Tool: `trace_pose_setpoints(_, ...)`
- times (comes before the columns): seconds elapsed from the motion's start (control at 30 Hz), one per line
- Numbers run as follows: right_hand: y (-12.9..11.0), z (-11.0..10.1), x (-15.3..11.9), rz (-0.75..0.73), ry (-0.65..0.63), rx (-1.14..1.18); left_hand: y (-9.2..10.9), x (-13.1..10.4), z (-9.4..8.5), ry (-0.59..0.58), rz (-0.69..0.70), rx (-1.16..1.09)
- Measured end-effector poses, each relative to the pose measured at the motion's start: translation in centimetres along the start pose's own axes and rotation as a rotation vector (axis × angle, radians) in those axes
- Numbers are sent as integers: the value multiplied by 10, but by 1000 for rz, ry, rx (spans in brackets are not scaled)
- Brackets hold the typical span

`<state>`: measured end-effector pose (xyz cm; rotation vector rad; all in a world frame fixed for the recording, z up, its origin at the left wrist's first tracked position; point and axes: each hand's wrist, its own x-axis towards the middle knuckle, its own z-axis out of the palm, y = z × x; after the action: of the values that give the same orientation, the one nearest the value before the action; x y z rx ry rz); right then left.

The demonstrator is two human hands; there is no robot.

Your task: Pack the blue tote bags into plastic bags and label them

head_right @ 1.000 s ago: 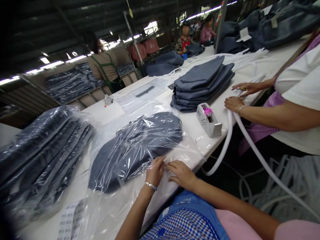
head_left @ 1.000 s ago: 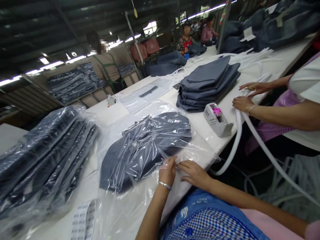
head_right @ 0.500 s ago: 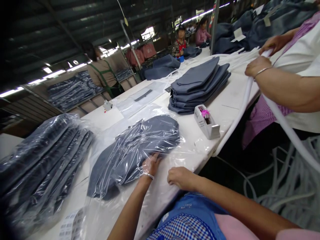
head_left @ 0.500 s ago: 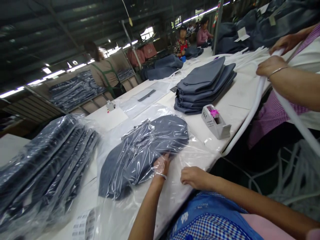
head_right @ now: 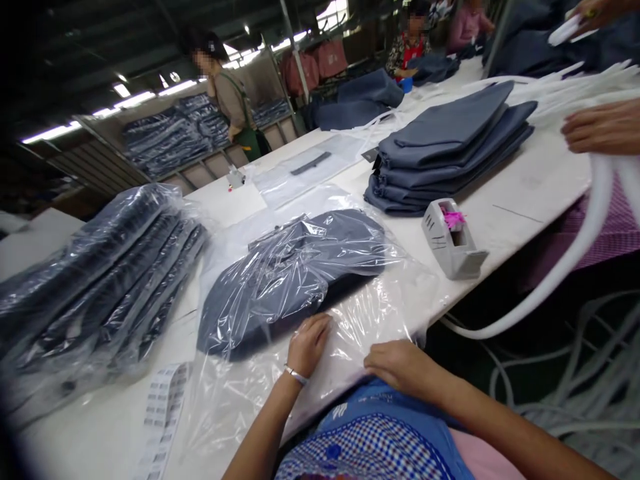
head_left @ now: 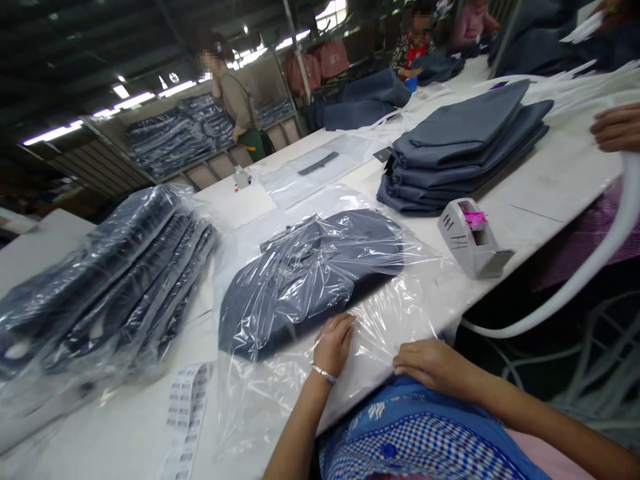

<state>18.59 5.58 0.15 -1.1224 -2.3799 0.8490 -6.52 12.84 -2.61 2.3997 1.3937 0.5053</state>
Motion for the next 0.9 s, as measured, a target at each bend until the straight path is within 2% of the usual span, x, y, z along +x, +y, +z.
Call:
trace_pose_setpoints(0.1, 8, 4, 14, -63, 213, -30, -2, -48, -3, 68, -34, 74)
trace_pose_setpoints(0.2, 24, 11, 16, -75, 225, -102, -5, -95, -8, 120, -46, 200)
trace_pose_setpoints(0.3, 35, 9, 9, 52, 255, -62, -4, -122, -21, 251, -53, 202)
trace_pose_setpoints(0.37, 32, 4, 12, 147, 364, -19, 1, -119, -32, 410, -34, 237)
trace_pose_setpoints(0.43, 24, 0, 28, 128, 497, -22, 9, -97, -41, 537, 23, 333)
trace_pose_setpoints(0.5, 15, -3, 52, 2, 598, -77, 17, -63, -45, 570, 45, 432)
trace_pose_setpoints(0.57, 8, -5, 76, -143, 641, -178, 19, -29, -46, 552, 1, 489)
trace_pose_setpoints(0.67, 2, -12, 96, -263, 676, -370, 12, -3, -46, 551, 47, 490)
trace_pose_setpoints(0.77, -3, -26, 93, -250, 764, -537, 4, -13, -50, 576, 200, 411)
trace_pose_setpoints(0.83, -5, -36, 86, -170, 814, -621, 3, -32, -50, 564, 255, 340)
trace_pose_setpoints(0.9, -1, -45, 78, -38, 806, -671, 5, -50, -48, 553, 287, 300)
